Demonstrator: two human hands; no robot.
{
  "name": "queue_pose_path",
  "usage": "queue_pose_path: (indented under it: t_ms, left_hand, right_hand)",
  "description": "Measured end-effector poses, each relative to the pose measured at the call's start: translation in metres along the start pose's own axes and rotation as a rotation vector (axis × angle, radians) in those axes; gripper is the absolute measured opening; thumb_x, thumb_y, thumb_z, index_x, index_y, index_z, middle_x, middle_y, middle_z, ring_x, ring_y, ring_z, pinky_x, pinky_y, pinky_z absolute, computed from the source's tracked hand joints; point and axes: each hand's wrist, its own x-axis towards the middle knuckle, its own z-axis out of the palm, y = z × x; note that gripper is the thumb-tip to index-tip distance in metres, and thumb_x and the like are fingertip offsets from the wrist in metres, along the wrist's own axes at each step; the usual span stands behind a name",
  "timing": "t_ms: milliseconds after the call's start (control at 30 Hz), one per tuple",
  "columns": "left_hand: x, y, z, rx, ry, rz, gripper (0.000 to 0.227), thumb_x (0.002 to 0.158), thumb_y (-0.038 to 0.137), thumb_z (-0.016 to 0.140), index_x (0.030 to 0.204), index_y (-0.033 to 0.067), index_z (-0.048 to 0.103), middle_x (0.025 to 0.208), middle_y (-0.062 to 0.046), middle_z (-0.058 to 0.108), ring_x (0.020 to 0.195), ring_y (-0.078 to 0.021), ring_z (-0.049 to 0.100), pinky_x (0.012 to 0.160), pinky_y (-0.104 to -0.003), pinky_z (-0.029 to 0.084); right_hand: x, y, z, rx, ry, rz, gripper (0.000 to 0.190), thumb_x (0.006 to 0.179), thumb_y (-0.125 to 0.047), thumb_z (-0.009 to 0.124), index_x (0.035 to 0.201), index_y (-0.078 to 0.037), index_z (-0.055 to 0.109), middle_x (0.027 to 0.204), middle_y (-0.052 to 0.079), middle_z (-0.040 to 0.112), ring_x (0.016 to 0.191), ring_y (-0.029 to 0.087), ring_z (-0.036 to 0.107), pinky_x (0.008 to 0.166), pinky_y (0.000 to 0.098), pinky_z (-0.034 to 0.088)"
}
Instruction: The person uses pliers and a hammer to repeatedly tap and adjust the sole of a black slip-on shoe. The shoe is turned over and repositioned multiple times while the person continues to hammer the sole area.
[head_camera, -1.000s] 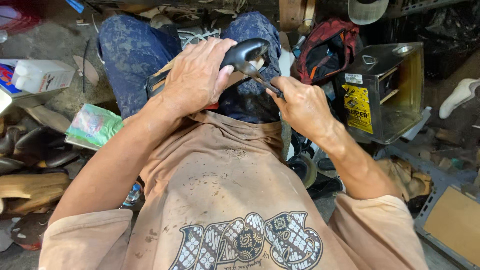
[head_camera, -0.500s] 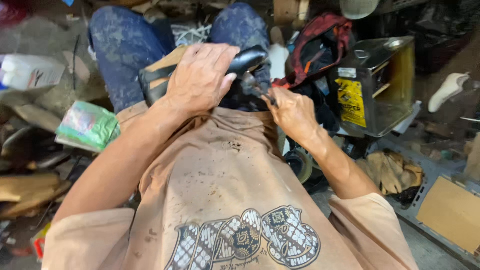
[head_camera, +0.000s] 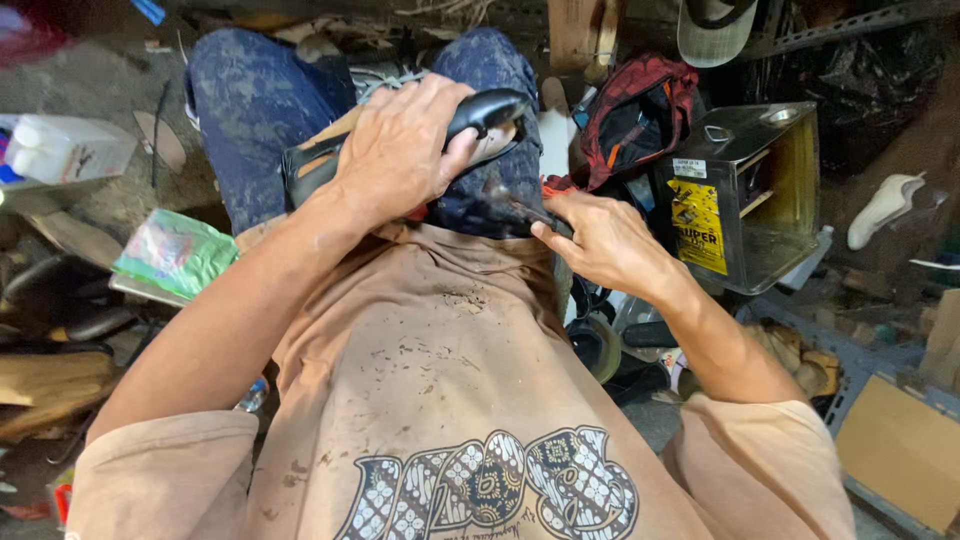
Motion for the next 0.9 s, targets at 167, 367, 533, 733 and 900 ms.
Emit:
queue_pose_path:
  t_ms: [167, 367, 533, 733, 900]
  left_hand:
    - [0.002, 0.002, -0.006, 0.016, -0.051, 0.009, 0.038, 0.100, 0.033, 0.050, 0.130, 0.0097, 0.057, 0.120, -0.011, 0.063, 0.101, -0.0365, 0.061, 0.082, -0.051, 0.042]
    - [0.002, 0.007, -0.006, 0.017, -0.092, -0.020, 0.040, 0.099, 0.032, 0.054, 0.133, 0.0105, 0.056, 0.121, -0.011, 0.062, 0.104, -0.0365, 0.060, 0.084, -0.052, 0.041]
    - [0.001, 0.003, -0.004, 0.049, -0.094, 0.002, 0.041, 0.099, 0.029, 0.054, 0.135, 0.0098, 0.054, 0.123, -0.012, 0.061, 0.101, -0.0374, 0.060, 0.083, -0.052, 0.040]
    - [0.003, -0.004, -0.010, -0.036, -0.100, 0.021, 0.040, 0.102, 0.026, 0.051, 0.137, 0.0078, 0.054, 0.124, -0.014, 0.063, 0.102, -0.0393, 0.062, 0.082, -0.051, 0.045]
    - [0.001, -0.008, -0.006, -0.027, -0.092, 0.089, 0.037, 0.104, 0.024, 0.056, 0.134, 0.0039, 0.052, 0.122, -0.015, 0.064, 0.101, -0.0392, 0.062, 0.085, -0.050, 0.046]
  right_hand:
    - [0.013, -0.001, -0.010, 0.028, -0.127, 0.001, 0.028, 0.106, -0.030, 0.047, 0.118, -0.007, 0.055, 0.106, 0.021, 0.069, 0.098, 0.051, 0.062, 0.073, 0.0575, 0.045]
    - [0.031, -0.010, -0.050, 0.066, -0.277, 0.052, 0.042, 0.105, -0.029, 0.046, 0.143, -0.012, 0.049, 0.115, 0.025, 0.069, 0.110, 0.048, 0.064, 0.085, 0.0576, 0.049]
    - [0.045, 0.008, -0.069, 0.076, -0.394, 0.065, 0.026, 0.106, -0.037, 0.048, 0.113, -0.015, 0.060, 0.091, 0.012, 0.067, 0.086, 0.031, 0.062, 0.075, 0.0411, 0.043]
    - [0.035, -0.002, -0.041, 0.206, -0.229, 0.128, 0.021, 0.107, -0.028, 0.052, 0.109, -0.010, 0.063, 0.078, 0.006, 0.077, 0.076, 0.021, 0.076, 0.072, 0.0415, 0.056]
    - [0.031, 0.024, 0.021, 0.096, 0.277, -0.180, 0.023, 0.107, -0.026, 0.056, 0.103, -0.003, 0.055, 0.077, 0.021, 0.065, 0.073, 0.049, 0.062, 0.060, 0.0539, 0.042]
